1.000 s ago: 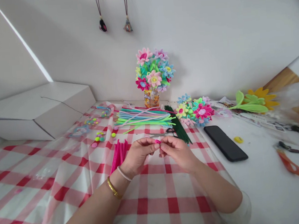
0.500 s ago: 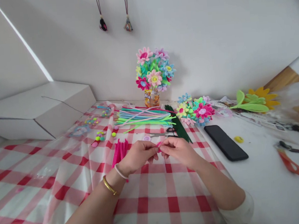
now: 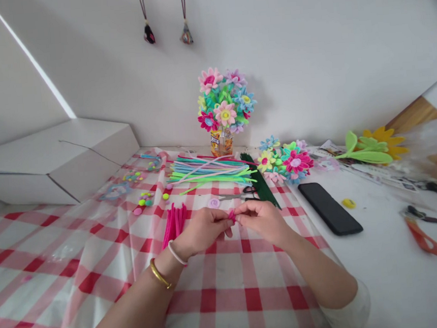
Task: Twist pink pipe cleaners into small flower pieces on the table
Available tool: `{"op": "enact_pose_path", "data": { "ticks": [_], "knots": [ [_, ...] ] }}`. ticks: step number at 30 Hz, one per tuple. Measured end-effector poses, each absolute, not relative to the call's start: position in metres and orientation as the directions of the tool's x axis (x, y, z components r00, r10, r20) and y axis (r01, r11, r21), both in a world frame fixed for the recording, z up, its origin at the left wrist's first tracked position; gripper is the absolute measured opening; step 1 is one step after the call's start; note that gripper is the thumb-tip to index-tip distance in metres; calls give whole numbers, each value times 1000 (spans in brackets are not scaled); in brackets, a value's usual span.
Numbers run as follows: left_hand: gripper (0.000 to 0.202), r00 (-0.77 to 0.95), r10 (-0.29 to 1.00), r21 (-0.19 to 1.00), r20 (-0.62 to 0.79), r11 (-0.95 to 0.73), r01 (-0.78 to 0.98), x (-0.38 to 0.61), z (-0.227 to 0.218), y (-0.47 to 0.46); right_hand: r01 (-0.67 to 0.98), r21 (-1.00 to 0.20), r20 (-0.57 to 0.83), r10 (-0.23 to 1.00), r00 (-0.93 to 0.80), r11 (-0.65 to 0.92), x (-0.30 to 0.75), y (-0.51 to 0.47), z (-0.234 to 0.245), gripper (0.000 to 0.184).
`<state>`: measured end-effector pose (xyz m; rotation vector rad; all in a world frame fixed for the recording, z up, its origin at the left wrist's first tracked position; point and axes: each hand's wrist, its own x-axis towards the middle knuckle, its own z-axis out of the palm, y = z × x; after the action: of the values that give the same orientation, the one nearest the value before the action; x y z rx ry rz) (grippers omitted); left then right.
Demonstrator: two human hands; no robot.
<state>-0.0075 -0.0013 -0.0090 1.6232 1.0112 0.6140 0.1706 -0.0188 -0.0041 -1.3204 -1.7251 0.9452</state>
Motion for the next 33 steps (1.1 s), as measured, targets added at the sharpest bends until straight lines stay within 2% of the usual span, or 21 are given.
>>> {"op": "enact_pose_path", "data": {
  "ticks": [5,9,12,18,23,28,33],
  "knots": [
    [25,566,801,964,-196,53,259,-10,-9,-1,383,-904,107,969,-224,188,169,-20,-3,11],
    [27,578,783,972,-232,158,176,-9,-6,-2,274,-952,69,969,-237,135,168,-20,0,9],
    [30,582,773,967,-254,190,170,-8,-5,-2,215,-969,77,976,-203,121,167,-20,0,17],
    [20,594,736,938,-325,168,304,-6,-10,-4,361,-911,98,956,-276,198,166,-22,-1,24],
    [16,655,643,913,-397,203,355,-10,-6,-3,444,-840,112,900,-420,312,170,-26,5,19],
    [19,764,571,953,-301,202,224,-17,-1,0,421,-843,137,891,-432,334,175,-24,6,15],
    [22,662,727,974,-181,226,18,-17,1,1,376,-855,246,918,-311,357,177,-19,-2,7]
  ]
}}
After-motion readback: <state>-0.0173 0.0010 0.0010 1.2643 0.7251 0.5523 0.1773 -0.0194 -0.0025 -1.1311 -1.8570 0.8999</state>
